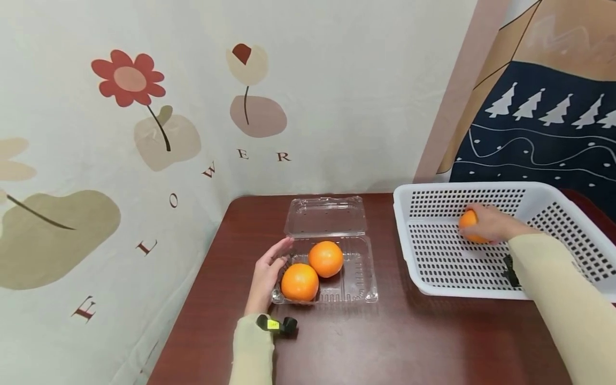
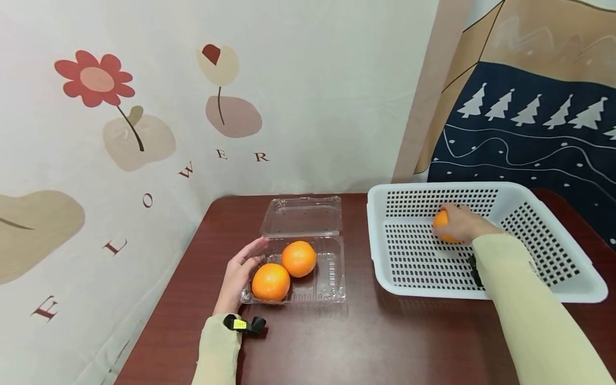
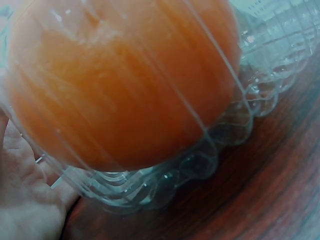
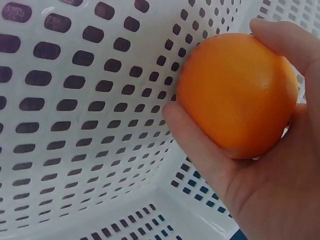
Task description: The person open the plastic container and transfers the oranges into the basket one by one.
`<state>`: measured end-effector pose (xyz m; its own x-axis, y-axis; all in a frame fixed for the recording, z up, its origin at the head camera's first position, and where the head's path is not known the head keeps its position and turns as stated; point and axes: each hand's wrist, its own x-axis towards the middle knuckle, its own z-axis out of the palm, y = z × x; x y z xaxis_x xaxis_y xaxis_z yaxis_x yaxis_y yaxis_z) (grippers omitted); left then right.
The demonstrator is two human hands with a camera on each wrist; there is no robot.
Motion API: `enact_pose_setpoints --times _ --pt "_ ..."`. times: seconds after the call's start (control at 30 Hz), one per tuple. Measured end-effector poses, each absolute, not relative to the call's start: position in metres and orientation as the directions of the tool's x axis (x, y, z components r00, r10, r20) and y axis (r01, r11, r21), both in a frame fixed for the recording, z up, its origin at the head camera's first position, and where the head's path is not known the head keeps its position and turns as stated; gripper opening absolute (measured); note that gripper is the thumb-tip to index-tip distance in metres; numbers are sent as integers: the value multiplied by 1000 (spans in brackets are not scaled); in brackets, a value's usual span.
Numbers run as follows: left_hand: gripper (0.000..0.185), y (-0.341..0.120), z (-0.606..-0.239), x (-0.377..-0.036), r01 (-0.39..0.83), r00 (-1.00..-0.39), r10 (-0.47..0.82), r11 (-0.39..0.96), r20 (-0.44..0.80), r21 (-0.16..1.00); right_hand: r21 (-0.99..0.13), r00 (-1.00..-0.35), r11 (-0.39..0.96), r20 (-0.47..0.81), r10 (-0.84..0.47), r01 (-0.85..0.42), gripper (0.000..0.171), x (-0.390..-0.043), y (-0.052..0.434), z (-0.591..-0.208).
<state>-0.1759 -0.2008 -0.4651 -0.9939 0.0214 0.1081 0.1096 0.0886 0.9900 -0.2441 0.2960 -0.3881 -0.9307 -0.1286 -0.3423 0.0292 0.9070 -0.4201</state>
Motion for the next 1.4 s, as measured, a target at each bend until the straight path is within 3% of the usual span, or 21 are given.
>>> enact_pose_setpoints --times 0.27,0.9,1.23,1.4 --pt "43 -199 -466 -176 124 -992 13 86 123 989 -314 -951 948 -273 -148 -57 87 -242 294 -384" --pt "42 -200 -465 -176 107 -994 12 64 106 992 -272 -962 955 -206 -178 -118 91 -241 280 -353" --pt "40 -194 -443 -166 84 -996 37 69 81 994 -253 -965 947 -115 -234 -200 68 -231 267 -327" --pt "40 -195 -441 -165 70 -997 36 76 67 995 -248 -966 945 -89 -244 -215 68 -223 257 -314"
